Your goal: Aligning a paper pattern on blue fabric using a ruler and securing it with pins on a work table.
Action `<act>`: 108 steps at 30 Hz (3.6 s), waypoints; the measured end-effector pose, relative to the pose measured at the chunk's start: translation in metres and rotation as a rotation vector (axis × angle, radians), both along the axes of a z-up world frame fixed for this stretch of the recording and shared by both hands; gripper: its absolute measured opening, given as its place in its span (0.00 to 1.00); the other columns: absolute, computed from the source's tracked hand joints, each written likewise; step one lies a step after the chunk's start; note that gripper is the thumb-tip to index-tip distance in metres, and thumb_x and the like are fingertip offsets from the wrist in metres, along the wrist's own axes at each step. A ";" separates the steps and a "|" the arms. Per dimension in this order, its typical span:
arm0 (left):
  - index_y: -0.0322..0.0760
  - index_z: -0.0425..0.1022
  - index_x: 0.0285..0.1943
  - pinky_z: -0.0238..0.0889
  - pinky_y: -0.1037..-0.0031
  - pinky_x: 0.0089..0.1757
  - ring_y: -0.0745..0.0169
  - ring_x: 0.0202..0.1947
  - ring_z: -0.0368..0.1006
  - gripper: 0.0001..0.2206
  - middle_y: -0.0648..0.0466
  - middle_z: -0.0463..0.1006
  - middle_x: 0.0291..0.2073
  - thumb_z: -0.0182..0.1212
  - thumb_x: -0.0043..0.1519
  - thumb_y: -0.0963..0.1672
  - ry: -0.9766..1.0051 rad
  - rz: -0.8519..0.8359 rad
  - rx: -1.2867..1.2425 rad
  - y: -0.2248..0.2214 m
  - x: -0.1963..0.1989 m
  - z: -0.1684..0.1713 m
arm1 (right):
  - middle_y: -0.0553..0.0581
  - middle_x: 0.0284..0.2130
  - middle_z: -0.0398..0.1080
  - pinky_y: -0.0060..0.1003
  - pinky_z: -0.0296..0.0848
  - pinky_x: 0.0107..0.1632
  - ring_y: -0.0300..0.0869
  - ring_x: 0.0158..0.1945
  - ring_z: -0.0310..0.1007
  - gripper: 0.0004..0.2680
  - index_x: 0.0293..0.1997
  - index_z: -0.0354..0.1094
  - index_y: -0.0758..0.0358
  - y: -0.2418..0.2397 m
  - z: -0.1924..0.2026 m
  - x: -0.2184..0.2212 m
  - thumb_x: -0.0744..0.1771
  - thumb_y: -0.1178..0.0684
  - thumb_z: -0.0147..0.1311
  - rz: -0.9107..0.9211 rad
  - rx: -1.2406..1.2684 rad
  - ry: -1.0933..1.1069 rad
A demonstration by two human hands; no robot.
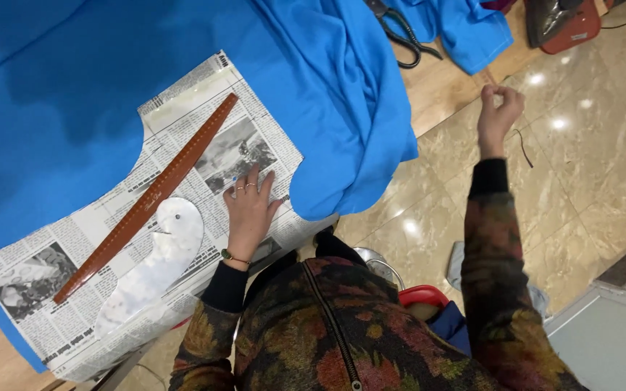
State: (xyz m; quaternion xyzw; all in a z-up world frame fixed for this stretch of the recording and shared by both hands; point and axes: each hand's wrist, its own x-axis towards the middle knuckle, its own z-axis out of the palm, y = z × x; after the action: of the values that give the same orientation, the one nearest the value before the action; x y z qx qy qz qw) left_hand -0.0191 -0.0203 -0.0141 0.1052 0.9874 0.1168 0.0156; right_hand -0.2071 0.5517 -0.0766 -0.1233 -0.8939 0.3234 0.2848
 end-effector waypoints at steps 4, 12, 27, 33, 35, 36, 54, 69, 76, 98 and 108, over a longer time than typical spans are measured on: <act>0.44 0.63 0.72 0.54 0.39 0.53 0.41 0.61 0.60 0.29 0.41 0.60 0.69 0.66 0.61 0.48 -0.006 0.026 0.012 0.009 -0.004 0.008 | 0.54 0.42 0.74 0.47 0.69 0.48 0.47 0.45 0.72 0.07 0.43 0.78 0.49 0.067 -0.057 -0.050 0.70 0.42 0.66 -0.067 -0.191 -0.315; 0.47 0.63 0.73 0.55 0.40 0.54 0.44 0.60 0.60 0.30 0.44 0.60 0.72 0.64 0.61 0.52 -0.052 0.114 -0.059 0.021 -0.006 0.005 | 0.68 0.42 0.74 0.58 0.68 0.47 0.60 0.47 0.74 0.18 0.55 0.74 0.65 0.095 -0.033 -0.001 0.74 0.36 0.62 0.086 -0.264 -0.734; 0.54 0.58 0.76 0.64 0.49 0.44 0.41 0.59 0.64 0.33 0.47 0.57 0.75 0.57 0.63 0.58 -0.036 0.086 -0.208 0.017 -0.012 -0.016 | 0.49 0.39 0.71 0.36 0.62 0.53 0.37 0.45 0.69 0.10 0.45 0.69 0.50 0.022 0.063 0.035 0.73 0.39 0.51 0.118 -0.408 -0.802; 0.52 0.60 0.76 0.67 0.47 0.43 0.40 0.58 0.66 0.35 0.45 0.56 0.76 0.60 0.61 0.60 0.011 0.047 -0.210 0.010 -0.016 -0.013 | 0.46 0.32 0.63 0.35 0.59 0.43 0.35 0.39 0.60 0.12 0.40 0.69 0.55 0.039 0.049 0.120 0.75 0.40 0.52 0.132 -0.303 -0.640; 0.53 0.59 0.76 0.67 0.44 0.45 0.40 0.60 0.66 0.35 0.45 0.54 0.76 0.60 0.61 0.59 -0.050 0.043 -0.209 0.009 -0.022 -0.006 | 0.47 0.35 0.66 0.36 0.60 0.46 0.36 0.41 0.61 0.12 0.46 0.71 0.58 0.047 0.070 0.178 0.75 0.42 0.52 0.103 -0.280 -0.665; 0.53 0.57 0.77 0.67 0.41 0.48 0.39 0.62 0.66 0.34 0.46 0.52 0.77 0.60 0.62 0.59 -0.107 0.031 -0.206 0.008 -0.025 -0.003 | 0.49 0.38 0.69 0.37 0.61 0.48 0.38 0.44 0.63 0.12 0.51 0.74 0.62 0.051 0.080 0.209 0.75 0.43 0.53 0.066 -0.257 -0.685; 0.46 0.73 0.57 0.63 0.55 0.47 0.47 0.54 0.66 0.17 0.49 0.70 0.53 0.70 0.60 0.46 0.180 -0.093 0.034 -0.016 -0.066 -0.020 | 0.57 0.51 0.73 0.36 0.68 0.60 0.42 0.54 0.72 0.09 0.58 0.70 0.60 -0.068 0.049 0.364 0.72 0.54 0.50 -0.094 -0.635 -0.701; 0.29 0.61 0.56 0.68 0.55 0.45 0.33 0.47 0.73 0.15 0.41 0.67 0.47 0.57 0.62 0.36 0.132 0.218 0.512 -0.014 -0.094 -0.030 | 0.51 0.30 0.67 0.31 0.61 0.38 0.35 0.33 0.58 0.05 0.44 0.77 0.60 -0.326 0.051 0.259 0.70 0.52 0.61 0.265 -0.584 -0.551; 0.23 0.57 0.68 0.76 0.41 0.49 0.16 0.53 0.72 0.21 0.23 0.49 0.69 0.59 0.68 0.36 0.054 0.192 0.563 -0.015 -0.104 0.035 | 0.51 0.28 0.57 0.32 0.60 0.36 0.37 0.31 0.55 0.07 0.41 0.77 0.60 -0.322 0.037 0.252 0.70 0.49 0.63 0.315 -0.478 -0.540; 0.36 0.62 0.75 0.83 0.53 0.33 0.22 0.46 0.78 0.32 0.28 0.43 0.75 0.66 0.67 0.53 0.050 0.173 0.272 -0.010 -0.129 -0.006 | 0.55 0.30 0.62 0.38 0.68 0.41 0.43 0.34 0.67 0.06 0.43 0.75 0.59 -0.310 0.035 0.250 0.69 0.49 0.64 0.408 -0.385 -0.593; 0.25 0.63 0.67 0.82 0.49 0.36 0.18 0.46 0.76 0.33 0.25 0.44 0.73 0.67 0.66 0.55 -0.021 0.183 0.298 -0.011 -0.132 -0.005 | 0.59 0.35 0.69 0.39 0.70 0.41 0.49 0.36 0.74 0.07 0.41 0.76 0.59 -0.306 0.032 0.244 0.69 0.48 0.64 0.419 -0.374 -0.621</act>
State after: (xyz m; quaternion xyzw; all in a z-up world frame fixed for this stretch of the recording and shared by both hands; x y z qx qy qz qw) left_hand -0.1508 -0.0309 -0.0190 0.0148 0.9644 0.2640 -0.0006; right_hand 0.0374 0.2454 -0.0442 -0.0800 -0.8688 0.4787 -0.0975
